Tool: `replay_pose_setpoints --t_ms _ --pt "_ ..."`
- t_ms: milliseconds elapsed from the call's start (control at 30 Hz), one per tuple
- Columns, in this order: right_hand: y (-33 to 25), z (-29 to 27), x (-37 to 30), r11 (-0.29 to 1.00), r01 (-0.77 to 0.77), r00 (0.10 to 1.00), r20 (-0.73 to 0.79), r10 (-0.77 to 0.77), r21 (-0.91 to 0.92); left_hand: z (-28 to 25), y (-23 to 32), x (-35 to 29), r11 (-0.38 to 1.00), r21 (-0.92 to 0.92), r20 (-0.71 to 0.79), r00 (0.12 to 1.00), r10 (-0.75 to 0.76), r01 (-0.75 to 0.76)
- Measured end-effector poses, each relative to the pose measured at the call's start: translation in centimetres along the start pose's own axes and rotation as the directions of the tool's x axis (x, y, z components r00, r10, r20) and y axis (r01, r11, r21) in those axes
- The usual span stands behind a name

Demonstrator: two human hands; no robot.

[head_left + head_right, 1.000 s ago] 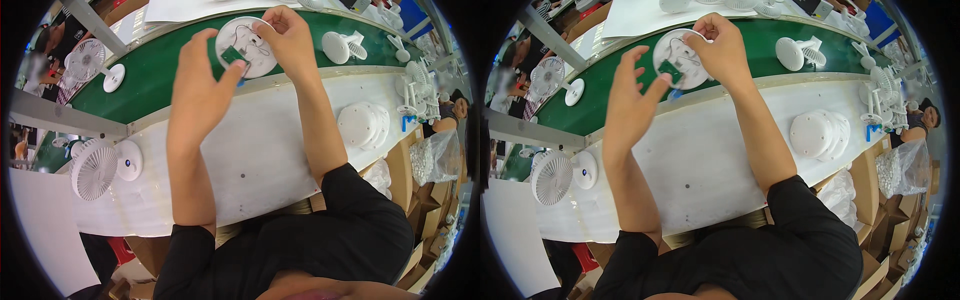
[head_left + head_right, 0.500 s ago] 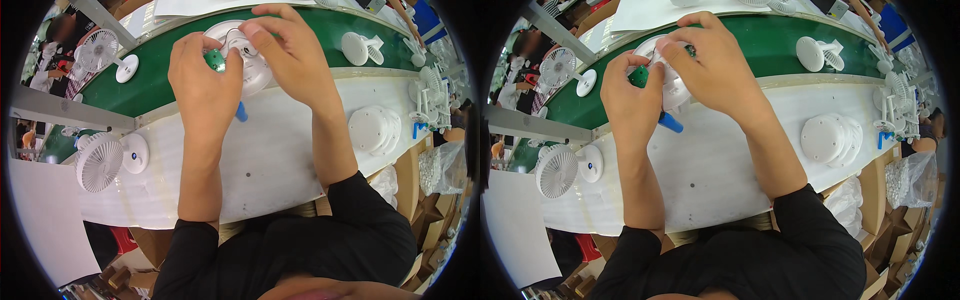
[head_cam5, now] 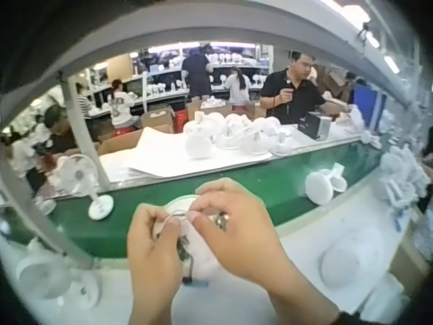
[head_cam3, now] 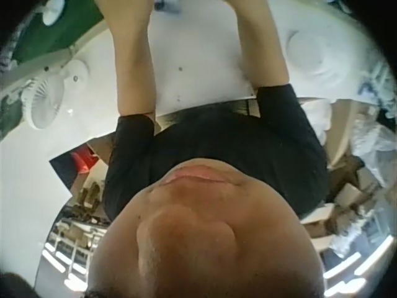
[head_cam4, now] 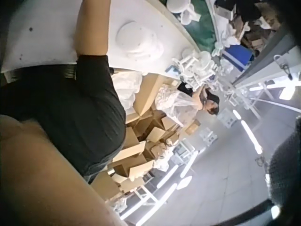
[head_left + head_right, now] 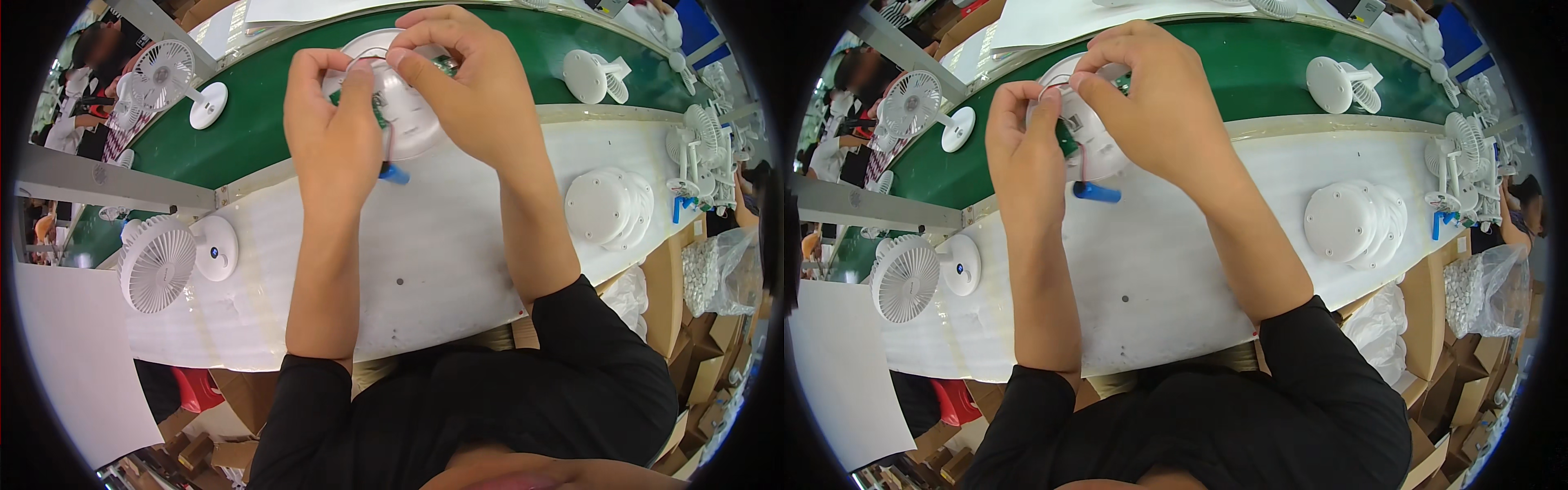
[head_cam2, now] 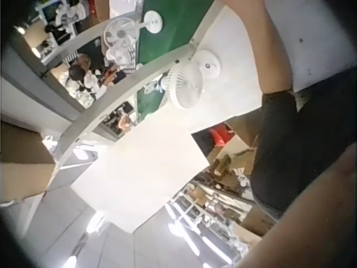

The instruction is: Assembling portable electric fans on a production line by installing batteries, PCBs, and housing components.

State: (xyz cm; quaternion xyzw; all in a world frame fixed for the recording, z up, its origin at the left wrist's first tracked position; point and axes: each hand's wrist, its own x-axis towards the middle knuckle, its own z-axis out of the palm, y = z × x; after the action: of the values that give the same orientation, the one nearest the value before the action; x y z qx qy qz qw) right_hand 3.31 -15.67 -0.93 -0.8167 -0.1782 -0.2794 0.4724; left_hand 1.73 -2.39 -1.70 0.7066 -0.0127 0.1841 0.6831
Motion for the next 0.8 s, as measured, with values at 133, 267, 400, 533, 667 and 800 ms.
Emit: replay_pose_setpoints --t_ms 133,267,400,533,667,800 --pt "1.0 1.4 0.5 0.992 0.124 0.985 -0.118 -0.123 -0.007 -0.8 0.4 0.4 0.999 0.029 0.117 0.993 -0.033 0.029" --pt "2.1 2.2 1.2 0.975 0.221 0.963 -0.154 -0.222 -0.021 -1.3 -0.1 1.1 0.999 0.037 0.209 0.978 -0.010 0.002" --pt "2.9 2.7 1.8 0.946 0.321 0.945 -0.056 -0.323 -0.040 -1.3 -1.1 1.7 0.990 0.082 0.129 0.986 0.104 -0.115" --pt "1.9 2.7 1.6 0.973 0.217 0.971 -0.080 -0.223 -0.077 -0.4 -1.4 1.1 0.969 0.149 0.033 0.980 0.197 -0.199" --pt "1.7 1.9 1.6 0.981 0.161 0.983 -0.073 -0.169 -0.105 -0.8 -1.8 1.7 0.993 -0.011 0.167 0.979 0.116 -0.116" --pt "1.6 1.4 1.8 0.994 0.107 0.993 -0.039 -0.108 -0.026 -0.6 -1.0 1.5 0.998 0.007 0.190 0.979 0.067 -0.070"
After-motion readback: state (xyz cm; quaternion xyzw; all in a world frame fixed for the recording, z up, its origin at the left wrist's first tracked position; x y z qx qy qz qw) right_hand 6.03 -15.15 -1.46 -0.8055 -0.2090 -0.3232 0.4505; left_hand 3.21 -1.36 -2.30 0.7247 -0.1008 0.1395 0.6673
